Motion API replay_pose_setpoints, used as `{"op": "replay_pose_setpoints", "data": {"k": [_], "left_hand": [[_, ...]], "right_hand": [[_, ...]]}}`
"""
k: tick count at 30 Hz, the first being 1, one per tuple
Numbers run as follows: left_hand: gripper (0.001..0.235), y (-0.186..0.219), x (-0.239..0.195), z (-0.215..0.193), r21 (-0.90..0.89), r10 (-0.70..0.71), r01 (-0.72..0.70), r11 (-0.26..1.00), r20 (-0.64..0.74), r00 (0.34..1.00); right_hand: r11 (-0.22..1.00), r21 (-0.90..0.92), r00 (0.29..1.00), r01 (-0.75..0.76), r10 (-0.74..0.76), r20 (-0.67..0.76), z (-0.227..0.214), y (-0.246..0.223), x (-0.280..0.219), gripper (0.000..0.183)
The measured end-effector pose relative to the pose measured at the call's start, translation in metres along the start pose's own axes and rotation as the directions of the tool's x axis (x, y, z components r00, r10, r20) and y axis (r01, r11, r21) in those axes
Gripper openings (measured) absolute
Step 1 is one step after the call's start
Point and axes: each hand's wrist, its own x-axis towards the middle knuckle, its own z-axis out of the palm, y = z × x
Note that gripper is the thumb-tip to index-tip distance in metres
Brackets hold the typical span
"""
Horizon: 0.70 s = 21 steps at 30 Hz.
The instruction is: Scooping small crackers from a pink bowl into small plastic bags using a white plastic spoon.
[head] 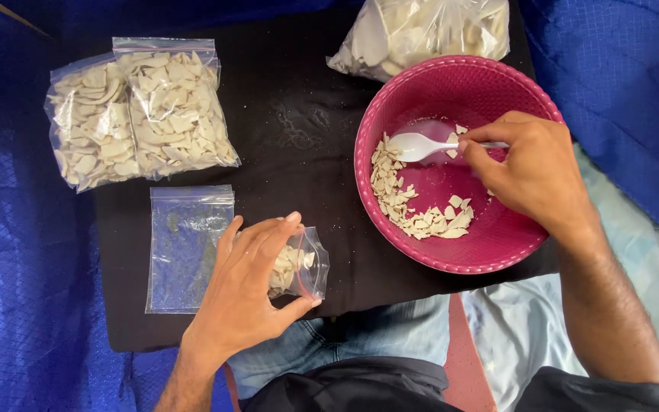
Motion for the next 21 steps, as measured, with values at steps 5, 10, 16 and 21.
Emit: {"op": "replay_pose_setpoints", "data": {"k": [5,10,16,21], "left_hand": [[0.112,-0.006,-0.002,0.005,-0.024,0.004,-0.004,1.000,-0.011,1.000],[0.116,-0.008,-0.002,0.008,-0.070,-0.003,0.000,0.998,-0.043,0.999],[0.118,-0.013,-0.002,0.012,-0.129,-0.003,-0.011,0.992,-0.104,0.995],[0.119,-0.015,-0.004,0.013,-0.205,-0.018,-0.014,0.979,-0.155,0.988]], "right_hand": [[0.993,0.012,0.992,-0.120,0.119,0.033,-0.023,-0.013,-0.011,0.016],[0.999,-0.016,0.997,-0.041,0.040,-0.069,-0.056,-0.051,-0.039,0.009],[0.981,0.044,0.979,0.187,-0.182,-0.096,-0.064,-0.125,-0.063,0.007],[0.900,-0.164,0.900,0.405,-0.423,-0.100,-0.033,-0.170,-0.072,0.016]]}}
